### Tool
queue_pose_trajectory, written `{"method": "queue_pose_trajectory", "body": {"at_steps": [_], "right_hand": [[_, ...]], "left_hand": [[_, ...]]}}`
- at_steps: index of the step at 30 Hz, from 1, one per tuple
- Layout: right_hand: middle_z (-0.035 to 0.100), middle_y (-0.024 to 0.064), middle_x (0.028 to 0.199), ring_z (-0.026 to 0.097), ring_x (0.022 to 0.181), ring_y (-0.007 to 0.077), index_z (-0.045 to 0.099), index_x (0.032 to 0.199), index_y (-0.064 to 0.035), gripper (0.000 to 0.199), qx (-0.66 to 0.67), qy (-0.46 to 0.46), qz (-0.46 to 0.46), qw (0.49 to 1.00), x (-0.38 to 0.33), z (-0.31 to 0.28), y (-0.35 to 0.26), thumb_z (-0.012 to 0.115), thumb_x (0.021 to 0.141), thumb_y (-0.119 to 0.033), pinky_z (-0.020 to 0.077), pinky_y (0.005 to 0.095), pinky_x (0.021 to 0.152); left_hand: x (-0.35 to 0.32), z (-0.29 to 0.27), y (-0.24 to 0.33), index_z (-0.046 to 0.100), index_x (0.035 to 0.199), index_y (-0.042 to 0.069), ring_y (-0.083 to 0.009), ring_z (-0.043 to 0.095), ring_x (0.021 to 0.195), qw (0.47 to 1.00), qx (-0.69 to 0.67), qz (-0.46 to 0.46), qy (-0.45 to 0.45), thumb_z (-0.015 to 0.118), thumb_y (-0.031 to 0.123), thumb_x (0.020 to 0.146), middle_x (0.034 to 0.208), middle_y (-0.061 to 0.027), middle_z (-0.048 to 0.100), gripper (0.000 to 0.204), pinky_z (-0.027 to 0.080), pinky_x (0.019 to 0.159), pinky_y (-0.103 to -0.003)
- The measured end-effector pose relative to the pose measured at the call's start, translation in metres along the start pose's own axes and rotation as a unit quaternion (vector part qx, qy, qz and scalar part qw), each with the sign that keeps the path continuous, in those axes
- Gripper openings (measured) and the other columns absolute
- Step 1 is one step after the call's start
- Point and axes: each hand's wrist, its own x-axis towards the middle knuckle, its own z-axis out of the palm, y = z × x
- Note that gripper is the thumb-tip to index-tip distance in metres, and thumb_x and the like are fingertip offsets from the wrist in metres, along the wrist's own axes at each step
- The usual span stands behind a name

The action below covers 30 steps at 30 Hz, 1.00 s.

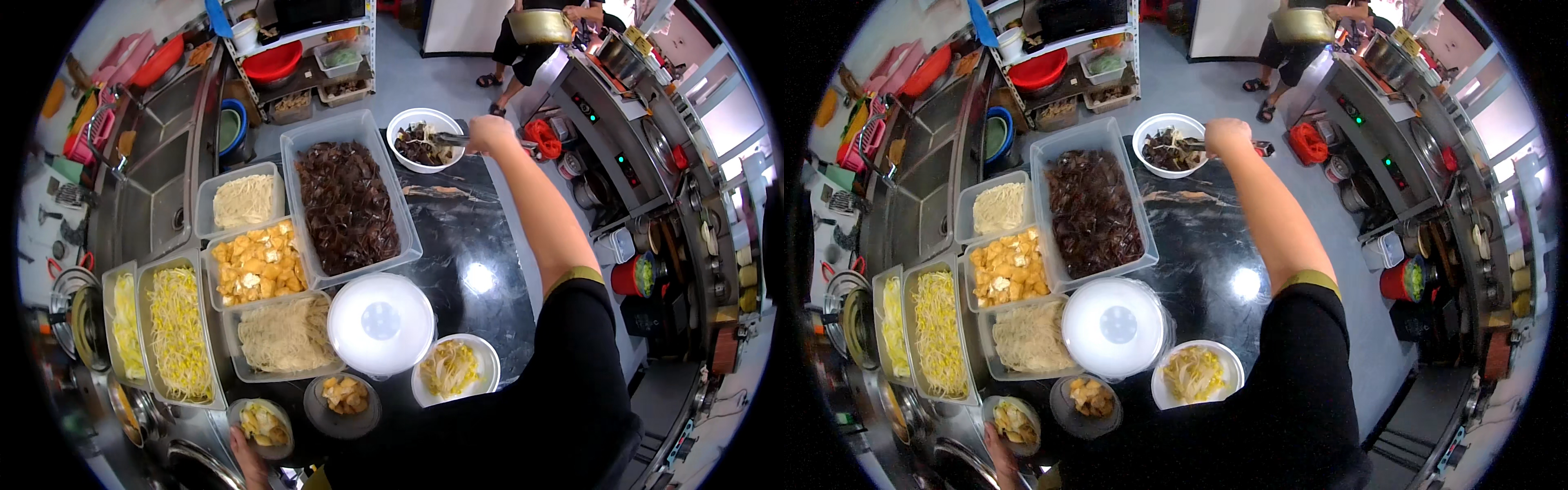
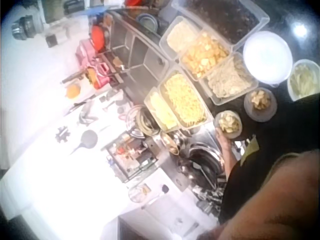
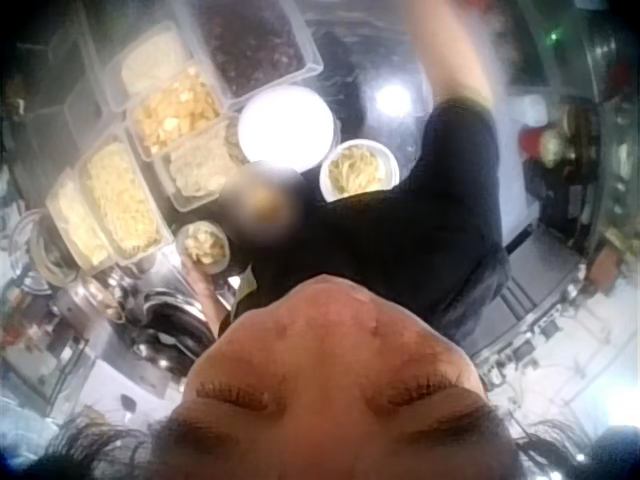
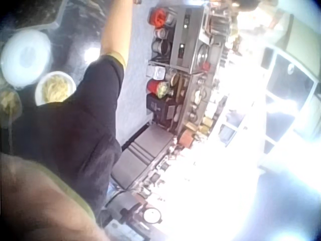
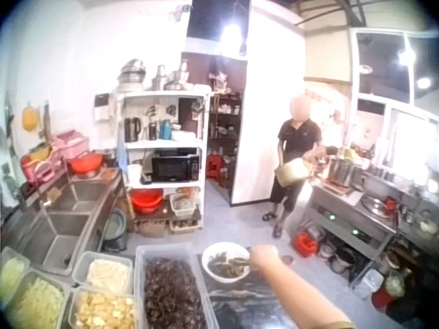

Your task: The person uses tongs to transfer various ingredients, including bean sprouts, wood ear mushrooms, tofu, and noodles, from large containers into small plastic bowls. They repeatedly fill the bowls with different combinations of these items in a busy kitchen environment.

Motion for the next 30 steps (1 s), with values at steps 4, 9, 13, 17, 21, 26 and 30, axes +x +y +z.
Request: {"method": "queue_pose_trajectory", "body": {"at_steps": [4,9,13,17,21,26,30], "right_hand": [[0.071,0.0157,0.103,0.068,0.1,0.0312,0.073,0.102,-0.0087,0.04,0.069,0.003,0.012,0.998,-0.034,-0.019,0.022,0.077,0.07,-0.033,0.0546,0.0415,0.083],[0.071,0.0149,0.098,0.068,0.094,0.0323,0.071,0.103,-0.0096,0.045,0.118,0.105,0.003,0.987,-0.048,0.002,0.058,0.077,0.072,-0.042,0.0536,0.0432,0.081],[0.07,0.016,0.092,0.068,0.089,0.0335,0.072,0.105,-0.0136,0.039,0.139,0.178,-0.007,0.974,-0.071,0.013,0.058,0.073,0.078,-0.041,0.0529,0.0451,0.076],[0.07,0.0155,0.084,0.068,0.082,0.0343,0.071,0.111,-0.016,0.038,0.167,0.252,0.005,0.953,-0.089,0.022,0.059,0.071,0.081,-0.039,0.0527,0.0452,0.072],[0.07,0.016,0.083,0.068,0.079,0.0346,0.07,0.115,-0.016,0.042,0.188,0.299,0.002,0.936,-0.076,0.041,0.06,0.071,0.081,-0.041,0.0533,0.0447,0.072],[0.07,0.0163,0.087,0.069,0.084,0.0334,0.07,0.106,-0.0128,0.038,0.207,0.233,-0.011,0.95,-0.076,0.037,0.047,0.071,0.08,-0.041,0.0539,0.0445,0.072],[0.072,0.0113,0.086,0.07,0.087,0.0303,0.07,0.105,-0.0118,0.044,0.114,0.15,0.018,0.982,-0.059,0.038,0.035,0.076,0.075,-0.044,0.055,0.0416,0.075]], "left_hand": [[-0.003,0.0,0.006,0.056,0.122,0.001,-0.0201,0.061,0.105,0.999,-0.029,-0.023,-0.032,0.048,0.041,0.102,0.115,-0.0096,0.063,0.046,0.049,0.091,-0.036],[-0.005,-0.007,0.003,0.056,0.122,0.001,-0.0212,0.061,0.106,0.998,-0.031,-0.024,-0.049,0.051,0.038,0.101,0.115,-0.0105,0.063,0.043,0.051,0.09,-0.037],[-0.018,-0.005,0.017,0.058,0.111,0.0,-0.0177,0.058,0.087,0.982,0.181,0.042,0.045,0.05,0.032,0.103,0.098,-0.0092,0.063,0.035,0.05,0.075,-0.033],[-0.029,-0.007,0.038,0.055,0.097,-0.002,-0.0147,0.048,0.072,0.853,0.427,0.244,0.176,0.05,0.023,0.103,0.08,-0.0067,0.057,0.026,0.044,0.065,-0.03],[-0.042,0.02,0.066,0.054,0.093,-0.002,-0.0142,0.047,0.073,0.867,0.354,0.303,0.179,0.052,0.018,0.101,0.078,-0.0059,0.054,0.022,0.043,0.067,-0.028],[-0.043,0.054,0.072,0.055,0.09,-0.002,-0.0135,0.047,0.072,0.881,0.296,0.338,0.15,0.053,0.017,0.101,0.076,-0.0052,0.052,0.022,0.042,0.067,-0.029],[-0.036,0.059,0.069,0.056,0.09,-0.003,-0.0135,0.047,0.071,0.878,0.314,0.346,0.103,0.055,0.016,0.1,0.076,-0.0053,0.053,0.022,0.042,0.066,-0.028]]}}
